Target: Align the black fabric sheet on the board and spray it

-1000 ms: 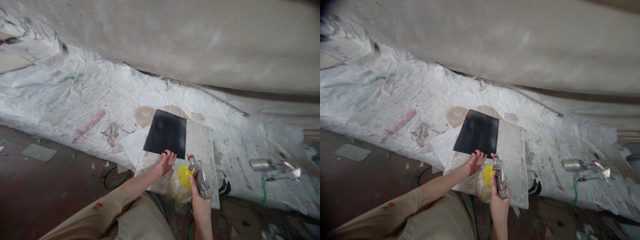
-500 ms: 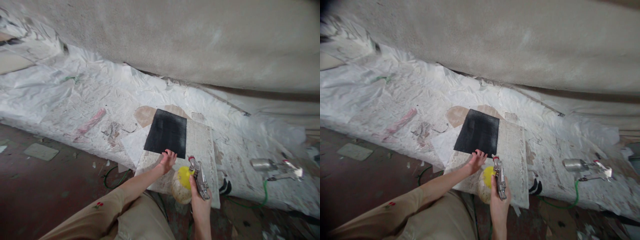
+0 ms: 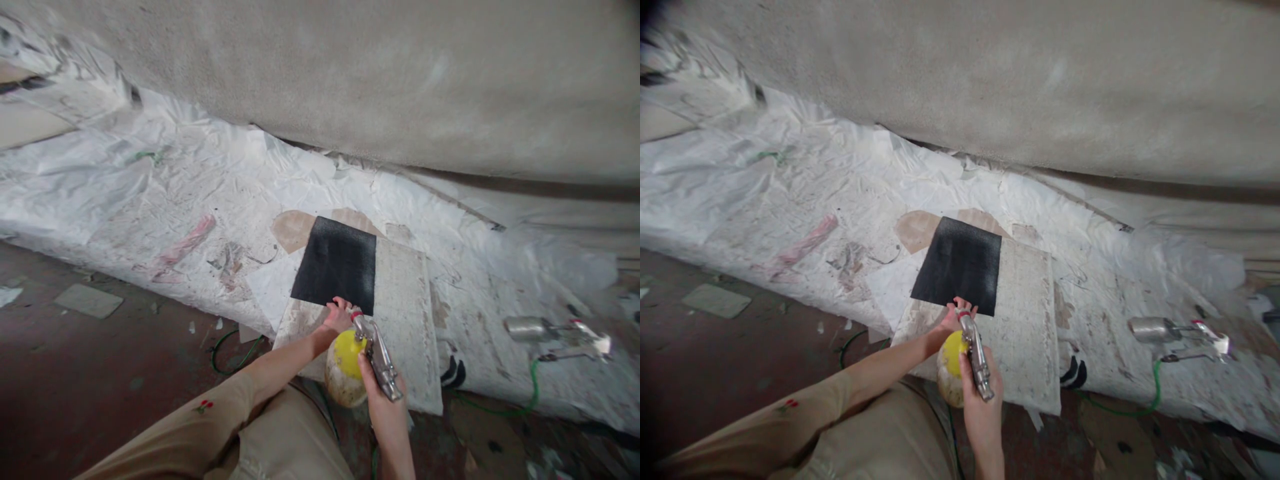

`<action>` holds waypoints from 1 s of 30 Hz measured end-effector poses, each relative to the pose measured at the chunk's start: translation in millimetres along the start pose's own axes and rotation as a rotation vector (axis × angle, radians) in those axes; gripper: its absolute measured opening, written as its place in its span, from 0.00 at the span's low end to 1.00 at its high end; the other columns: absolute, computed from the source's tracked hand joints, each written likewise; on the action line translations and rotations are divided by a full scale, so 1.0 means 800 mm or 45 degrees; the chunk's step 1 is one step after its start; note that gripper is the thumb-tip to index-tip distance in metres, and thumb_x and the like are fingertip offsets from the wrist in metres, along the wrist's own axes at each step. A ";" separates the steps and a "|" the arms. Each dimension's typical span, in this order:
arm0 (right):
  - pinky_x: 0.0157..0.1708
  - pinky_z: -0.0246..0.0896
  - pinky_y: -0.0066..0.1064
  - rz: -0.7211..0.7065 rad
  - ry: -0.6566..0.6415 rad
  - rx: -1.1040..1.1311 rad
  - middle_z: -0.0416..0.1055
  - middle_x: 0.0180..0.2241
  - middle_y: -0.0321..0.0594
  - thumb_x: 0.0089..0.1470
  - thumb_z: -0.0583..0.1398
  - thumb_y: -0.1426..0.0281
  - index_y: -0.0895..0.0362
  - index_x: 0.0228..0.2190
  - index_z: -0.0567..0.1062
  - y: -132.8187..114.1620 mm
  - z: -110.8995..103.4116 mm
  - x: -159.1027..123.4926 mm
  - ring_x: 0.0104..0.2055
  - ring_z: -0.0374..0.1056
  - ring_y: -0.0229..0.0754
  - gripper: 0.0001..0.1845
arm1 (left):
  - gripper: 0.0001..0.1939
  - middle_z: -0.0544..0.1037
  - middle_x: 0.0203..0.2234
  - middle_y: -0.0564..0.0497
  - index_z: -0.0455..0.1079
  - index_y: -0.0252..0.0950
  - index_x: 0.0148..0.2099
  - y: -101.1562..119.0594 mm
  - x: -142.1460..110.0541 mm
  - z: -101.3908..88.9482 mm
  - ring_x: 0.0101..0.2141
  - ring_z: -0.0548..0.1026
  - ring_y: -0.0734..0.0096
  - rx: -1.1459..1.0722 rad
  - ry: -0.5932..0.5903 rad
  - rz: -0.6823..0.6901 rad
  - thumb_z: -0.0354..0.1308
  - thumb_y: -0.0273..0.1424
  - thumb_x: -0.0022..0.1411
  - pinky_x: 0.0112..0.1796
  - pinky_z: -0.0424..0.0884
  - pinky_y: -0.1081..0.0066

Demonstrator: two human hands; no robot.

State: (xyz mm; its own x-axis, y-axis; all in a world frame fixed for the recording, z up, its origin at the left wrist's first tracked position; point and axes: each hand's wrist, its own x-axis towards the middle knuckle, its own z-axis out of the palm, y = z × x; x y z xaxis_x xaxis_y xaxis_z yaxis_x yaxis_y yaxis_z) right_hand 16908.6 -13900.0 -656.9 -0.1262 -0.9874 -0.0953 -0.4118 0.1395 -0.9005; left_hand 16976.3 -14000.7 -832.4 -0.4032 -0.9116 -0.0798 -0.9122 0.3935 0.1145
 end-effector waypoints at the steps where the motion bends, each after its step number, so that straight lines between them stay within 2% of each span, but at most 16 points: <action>1: 0.33 0.68 0.34 -0.006 -0.008 0.002 0.75 0.28 0.39 0.53 0.60 0.61 0.56 0.30 0.77 -0.001 0.001 -0.001 0.31 0.70 0.44 0.11 | 0.24 0.67 0.51 0.35 0.62 0.36 0.61 -0.001 -0.002 -0.004 0.51 0.64 0.42 -0.022 0.006 0.003 0.42 0.23 0.65 0.40 0.70 0.44; 6: 0.34 0.68 0.34 0.029 0.049 0.005 0.76 0.31 0.42 0.51 0.62 0.61 0.57 0.33 0.77 0.009 0.004 -0.005 0.33 0.71 0.45 0.13 | 0.24 0.68 0.50 0.35 0.64 0.37 0.60 -0.001 -0.002 -0.011 0.51 0.64 0.41 -0.082 0.007 -0.004 0.43 0.23 0.64 0.39 0.69 0.42; 11: 0.35 0.68 0.35 0.065 0.109 -0.014 0.76 0.30 0.42 0.52 0.61 0.59 0.57 0.33 0.77 0.020 -0.001 -0.008 0.33 0.71 0.46 0.14 | 0.20 0.69 0.48 0.33 0.64 0.33 0.59 0.001 0.007 -0.004 0.49 0.66 0.40 0.034 0.000 -0.013 0.44 0.26 0.66 0.36 0.71 0.46; 13: 0.35 0.68 0.35 0.070 0.151 -0.013 0.76 0.31 0.42 0.52 0.61 0.58 0.57 0.33 0.77 0.024 -0.004 -0.009 0.34 0.71 0.46 0.15 | 0.20 0.69 0.48 0.33 0.64 0.33 0.59 0.002 0.008 0.000 0.49 0.67 0.39 0.079 0.012 -0.002 0.47 0.30 0.67 0.35 0.72 0.48; 17: 0.39 0.67 0.37 0.156 0.296 0.004 0.77 0.36 0.46 0.48 0.63 0.56 0.59 0.36 0.77 0.037 -0.009 -0.011 0.39 0.72 0.48 0.19 | 0.26 0.68 0.48 0.32 0.62 0.34 0.62 0.001 0.004 0.008 0.48 0.67 0.38 0.142 0.057 0.026 0.52 0.41 0.66 0.35 0.72 0.48; 20: 0.42 0.67 0.38 0.193 0.382 0.012 0.77 0.40 0.48 0.47 0.64 0.56 0.60 0.38 0.77 0.043 -0.011 -0.013 0.42 0.72 0.50 0.22 | 0.28 0.68 0.48 0.33 0.59 0.36 0.64 0.000 0.000 0.011 0.48 0.67 0.40 0.224 0.099 0.045 0.50 0.43 0.66 0.35 0.72 0.49; 22: 0.41 0.67 0.37 0.192 0.408 -0.009 0.77 0.38 0.48 0.47 0.64 0.55 0.60 0.37 0.77 0.044 -0.011 -0.014 0.40 0.72 0.49 0.22 | 0.29 0.68 0.47 0.33 0.58 0.36 0.64 -0.001 -0.001 0.012 0.47 0.67 0.40 0.257 0.119 0.054 0.50 0.44 0.66 0.35 0.72 0.50; 27: 0.35 0.67 0.35 0.133 0.312 -0.031 0.77 0.32 0.44 0.49 0.63 0.57 0.59 0.34 0.77 0.036 -0.005 -0.012 0.34 0.72 0.47 0.17 | 0.26 0.68 0.46 0.33 0.61 0.35 0.62 0.000 0.002 0.012 0.48 0.68 0.39 0.212 0.097 0.042 0.51 0.41 0.66 0.34 0.73 0.48; 30: 0.37 0.68 0.36 0.061 0.244 0.001 0.77 0.33 0.44 0.50 0.62 0.58 0.58 0.34 0.77 0.028 0.000 -0.007 0.36 0.72 0.47 0.16 | 0.19 0.69 0.46 0.34 0.65 0.33 0.58 0.003 0.007 0.016 0.48 0.68 0.39 0.166 0.066 0.019 0.49 0.34 0.67 0.34 0.74 0.48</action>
State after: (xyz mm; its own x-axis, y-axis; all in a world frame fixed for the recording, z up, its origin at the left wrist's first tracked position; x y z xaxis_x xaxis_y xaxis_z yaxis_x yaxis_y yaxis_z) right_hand 16900.0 -13891.6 -676.3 -0.3153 -0.9474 -0.0553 -0.4004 0.1857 -0.8973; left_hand 16970.8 -14003.6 -845.6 -0.4156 -0.9091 -0.0272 -0.9092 0.4161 -0.0148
